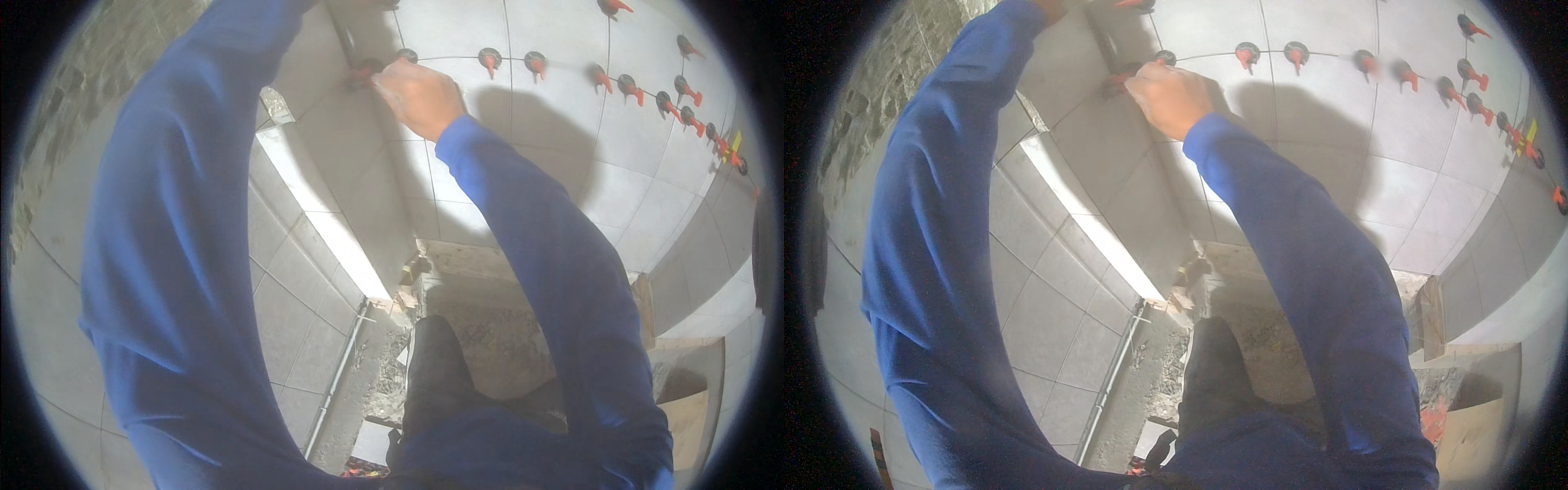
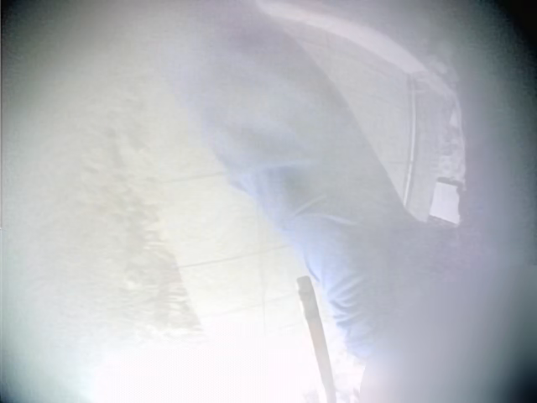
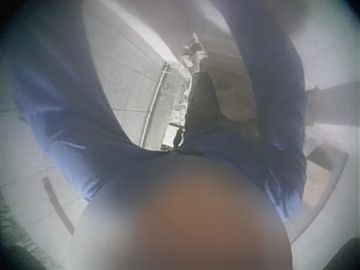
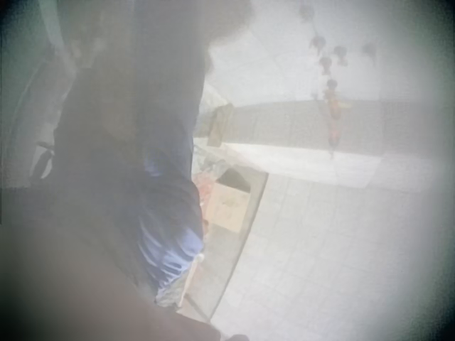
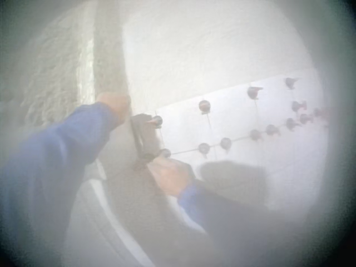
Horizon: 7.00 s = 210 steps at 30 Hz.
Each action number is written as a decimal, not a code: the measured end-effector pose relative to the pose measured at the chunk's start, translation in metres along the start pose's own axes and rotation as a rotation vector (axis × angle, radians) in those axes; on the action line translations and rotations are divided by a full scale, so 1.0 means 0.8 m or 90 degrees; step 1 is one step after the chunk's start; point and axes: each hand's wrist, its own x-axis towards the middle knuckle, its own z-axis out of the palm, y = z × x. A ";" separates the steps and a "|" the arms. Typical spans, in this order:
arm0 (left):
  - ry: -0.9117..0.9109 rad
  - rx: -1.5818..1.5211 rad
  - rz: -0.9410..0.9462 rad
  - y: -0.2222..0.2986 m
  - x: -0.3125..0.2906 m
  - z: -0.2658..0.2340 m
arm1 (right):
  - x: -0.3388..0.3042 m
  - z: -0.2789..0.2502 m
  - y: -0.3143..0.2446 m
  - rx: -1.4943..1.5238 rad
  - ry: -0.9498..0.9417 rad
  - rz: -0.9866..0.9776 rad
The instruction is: The person installs a large ceramic tile on a wall, using red tile leveling clips to secure it. They then use a pencil to mark a line on the tile for alignment.
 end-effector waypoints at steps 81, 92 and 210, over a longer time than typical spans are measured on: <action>0.014 0.009 -0.116 0.006 0.012 0.020 | 0.052 -0.013 -0.020 -0.142 -0.232 -0.105; 0.010 0.007 -0.112 0.004 0.012 0.021 | 0.057 -0.016 -0.016 0.068 -0.206 0.089; 0.055 0.127 0.004 0.138 -0.158 0.052 | 0.042 -0.004 -0.013 0.240 -0.062 0.238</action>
